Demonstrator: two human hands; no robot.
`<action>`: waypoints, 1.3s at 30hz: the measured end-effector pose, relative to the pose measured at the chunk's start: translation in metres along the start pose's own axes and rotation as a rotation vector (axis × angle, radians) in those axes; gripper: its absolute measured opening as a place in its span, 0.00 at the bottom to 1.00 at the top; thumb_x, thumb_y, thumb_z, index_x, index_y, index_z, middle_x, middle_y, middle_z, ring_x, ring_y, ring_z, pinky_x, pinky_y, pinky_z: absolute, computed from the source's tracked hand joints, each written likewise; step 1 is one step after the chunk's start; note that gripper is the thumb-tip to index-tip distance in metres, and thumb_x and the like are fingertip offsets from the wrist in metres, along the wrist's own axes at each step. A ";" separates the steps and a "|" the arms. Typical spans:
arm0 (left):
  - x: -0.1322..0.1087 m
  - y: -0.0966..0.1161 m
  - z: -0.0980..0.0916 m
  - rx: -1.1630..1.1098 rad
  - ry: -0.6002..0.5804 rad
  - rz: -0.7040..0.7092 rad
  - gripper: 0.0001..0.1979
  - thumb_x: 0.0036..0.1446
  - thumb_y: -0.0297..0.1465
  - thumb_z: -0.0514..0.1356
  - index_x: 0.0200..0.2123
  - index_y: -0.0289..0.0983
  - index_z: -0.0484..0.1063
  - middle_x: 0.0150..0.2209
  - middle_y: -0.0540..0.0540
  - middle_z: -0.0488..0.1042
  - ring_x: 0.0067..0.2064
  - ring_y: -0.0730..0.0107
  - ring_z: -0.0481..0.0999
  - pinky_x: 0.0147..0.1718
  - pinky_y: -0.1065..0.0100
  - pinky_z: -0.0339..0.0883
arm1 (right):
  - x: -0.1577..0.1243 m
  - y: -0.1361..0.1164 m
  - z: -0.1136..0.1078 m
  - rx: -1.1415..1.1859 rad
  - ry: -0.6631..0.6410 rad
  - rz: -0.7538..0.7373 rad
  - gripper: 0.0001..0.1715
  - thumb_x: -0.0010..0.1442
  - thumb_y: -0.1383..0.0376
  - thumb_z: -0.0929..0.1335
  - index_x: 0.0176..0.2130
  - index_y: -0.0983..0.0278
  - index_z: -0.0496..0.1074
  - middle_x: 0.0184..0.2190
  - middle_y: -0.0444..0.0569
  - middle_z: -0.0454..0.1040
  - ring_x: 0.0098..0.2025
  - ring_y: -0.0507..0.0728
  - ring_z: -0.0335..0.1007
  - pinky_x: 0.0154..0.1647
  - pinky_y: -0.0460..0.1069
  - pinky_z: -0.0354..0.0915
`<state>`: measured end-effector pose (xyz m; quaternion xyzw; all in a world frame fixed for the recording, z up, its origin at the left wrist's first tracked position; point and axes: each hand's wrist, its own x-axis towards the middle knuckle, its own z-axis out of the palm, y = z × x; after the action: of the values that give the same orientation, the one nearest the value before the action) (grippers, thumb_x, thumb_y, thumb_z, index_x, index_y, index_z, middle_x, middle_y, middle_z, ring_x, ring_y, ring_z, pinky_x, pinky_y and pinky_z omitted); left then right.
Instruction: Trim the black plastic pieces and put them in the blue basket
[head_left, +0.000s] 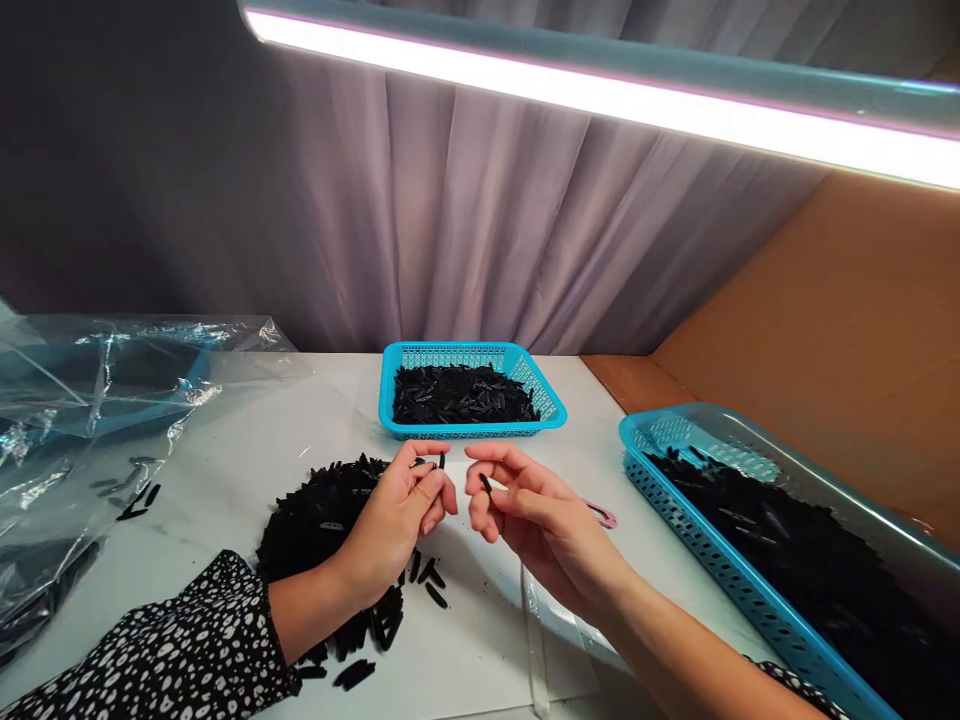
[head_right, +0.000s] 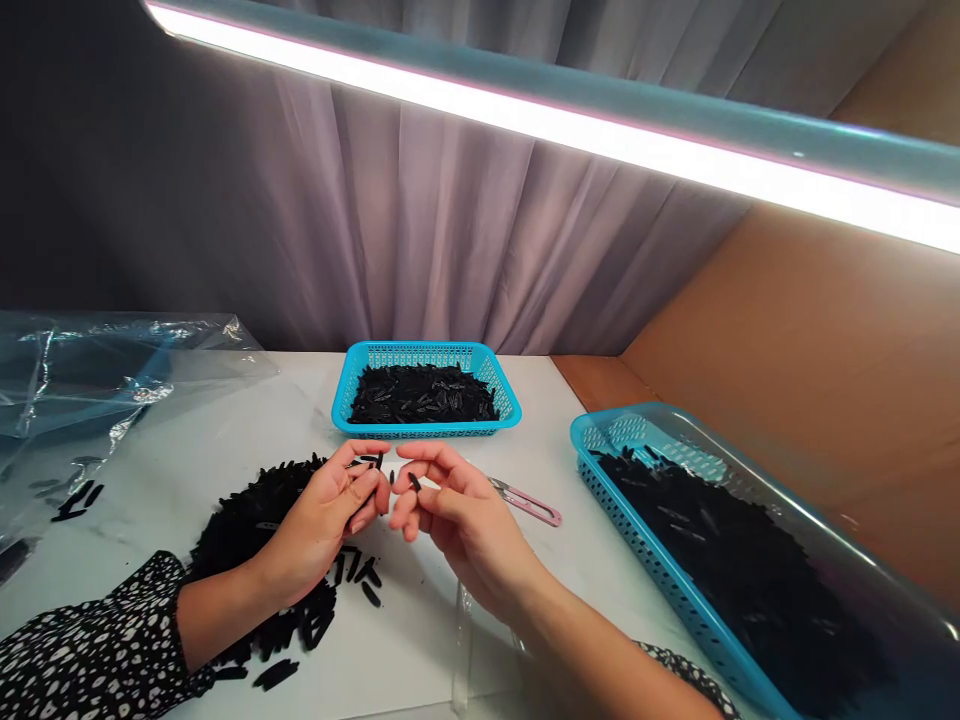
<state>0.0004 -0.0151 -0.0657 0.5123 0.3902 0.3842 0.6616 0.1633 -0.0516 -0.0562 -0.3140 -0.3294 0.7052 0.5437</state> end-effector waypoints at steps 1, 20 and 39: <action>0.000 0.000 0.000 0.011 -0.013 0.009 0.16 0.61 0.40 0.59 0.47 0.38 0.65 0.24 0.56 0.68 0.22 0.78 0.54 0.25 0.69 0.46 | 0.000 0.000 -0.001 -0.016 0.028 0.000 0.17 0.50 0.68 0.73 0.42 0.63 0.76 0.32 0.43 0.70 0.27 0.50 0.66 0.30 0.47 0.60; -0.002 0.005 -0.002 -0.120 -0.129 -0.046 0.15 0.60 0.35 0.59 0.49 0.38 0.63 0.27 0.55 0.68 0.23 0.78 0.54 0.25 0.69 0.45 | 0.009 0.009 -0.012 -0.177 0.139 0.029 0.18 0.49 0.54 0.78 0.30 0.65 0.77 0.24 0.42 0.71 0.20 0.45 0.40 0.23 0.48 0.37; 0.000 0.004 -0.003 -0.042 0.017 -0.028 0.14 0.55 0.40 0.65 0.39 0.36 0.76 0.25 0.54 0.66 0.23 0.78 0.53 0.25 0.68 0.44 | 0.010 0.012 -0.014 0.045 0.168 0.052 0.15 0.45 0.61 0.80 0.34 0.64 0.82 0.26 0.45 0.77 0.19 0.45 0.37 0.19 0.46 0.34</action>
<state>-0.0026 -0.0135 -0.0627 0.4899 0.3947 0.3873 0.6740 0.1660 -0.0420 -0.0751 -0.3684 -0.2583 0.6975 0.5577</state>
